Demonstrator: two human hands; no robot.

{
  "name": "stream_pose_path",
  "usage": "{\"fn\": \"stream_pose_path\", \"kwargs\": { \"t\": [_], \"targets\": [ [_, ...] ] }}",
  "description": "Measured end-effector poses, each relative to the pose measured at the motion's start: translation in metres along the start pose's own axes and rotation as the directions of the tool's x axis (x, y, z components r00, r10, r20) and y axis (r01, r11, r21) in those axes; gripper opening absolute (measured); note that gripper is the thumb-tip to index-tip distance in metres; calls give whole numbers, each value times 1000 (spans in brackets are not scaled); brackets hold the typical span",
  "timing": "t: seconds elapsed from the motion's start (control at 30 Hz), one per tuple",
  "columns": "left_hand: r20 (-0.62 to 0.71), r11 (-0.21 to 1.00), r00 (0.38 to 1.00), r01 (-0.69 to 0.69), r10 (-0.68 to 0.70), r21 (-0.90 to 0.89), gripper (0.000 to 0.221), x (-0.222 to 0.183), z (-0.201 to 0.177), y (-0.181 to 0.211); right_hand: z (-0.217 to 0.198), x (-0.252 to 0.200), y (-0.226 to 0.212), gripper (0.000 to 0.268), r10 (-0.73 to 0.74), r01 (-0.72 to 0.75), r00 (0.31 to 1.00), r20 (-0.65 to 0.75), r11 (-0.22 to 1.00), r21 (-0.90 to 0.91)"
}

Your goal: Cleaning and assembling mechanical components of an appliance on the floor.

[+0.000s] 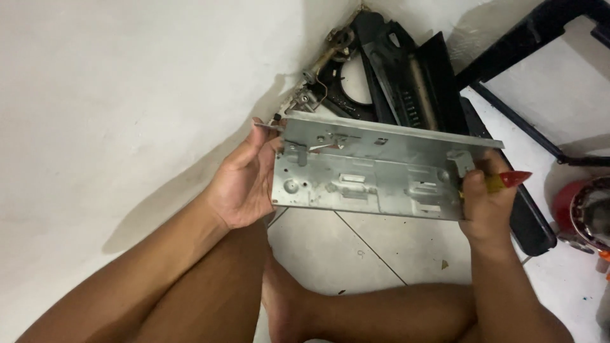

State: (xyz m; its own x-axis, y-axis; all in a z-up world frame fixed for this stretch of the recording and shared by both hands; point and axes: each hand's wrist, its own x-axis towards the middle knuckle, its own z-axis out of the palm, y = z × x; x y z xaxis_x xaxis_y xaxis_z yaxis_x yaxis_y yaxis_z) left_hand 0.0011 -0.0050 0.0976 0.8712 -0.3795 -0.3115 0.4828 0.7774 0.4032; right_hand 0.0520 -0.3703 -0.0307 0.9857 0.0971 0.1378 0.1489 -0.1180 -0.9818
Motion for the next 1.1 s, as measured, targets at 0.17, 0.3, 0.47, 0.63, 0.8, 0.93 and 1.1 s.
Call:
{"fn": "stream_pose_path", "kwargs": {
  "t": [0.17, 0.3, 0.47, 0.63, 0.8, 0.93, 1.1],
  "targets": [
    [-70, 984, 996, -38, 51, 176, 39, 2, 4, -2, 0, -1, 13, 63, 8, -8, 1000, 0, 999, 39],
    [-48, 984, 999, 9, -1, 179, 98, 8, 0, -4, 1, 7, -1, 40, 105, -102, 994, 26, 991, -92],
    [-243, 938, 970, 68, 18, 341, 111, 13, 9, -2, 7, 10, -7, 20, 16, -6, 989, 146, 998, -66],
    [-484, 951, 875, 149, 1, 272, 121, 14, 31, -2, 17, 11, -12, 15, -77, 78, 995, 71, 997, -21],
    [-549, 936, 836, 180, 17, 303, 115, 18, 34, 1, 15, 10, -11, 14, -111, 119, 990, 86, 988, -94],
    [-551, 952, 834, 146, 29, 271, 73, 17, 31, 0, 22, 10, -23, 19, -66, 71, 995, 78, 995, -68],
    [-510, 979, 854, 7, 99, 202, 38, 18, 25, 1, 13, 10, 1, 29, -38, 46, 995, 93, 996, -81]
  ]
}}
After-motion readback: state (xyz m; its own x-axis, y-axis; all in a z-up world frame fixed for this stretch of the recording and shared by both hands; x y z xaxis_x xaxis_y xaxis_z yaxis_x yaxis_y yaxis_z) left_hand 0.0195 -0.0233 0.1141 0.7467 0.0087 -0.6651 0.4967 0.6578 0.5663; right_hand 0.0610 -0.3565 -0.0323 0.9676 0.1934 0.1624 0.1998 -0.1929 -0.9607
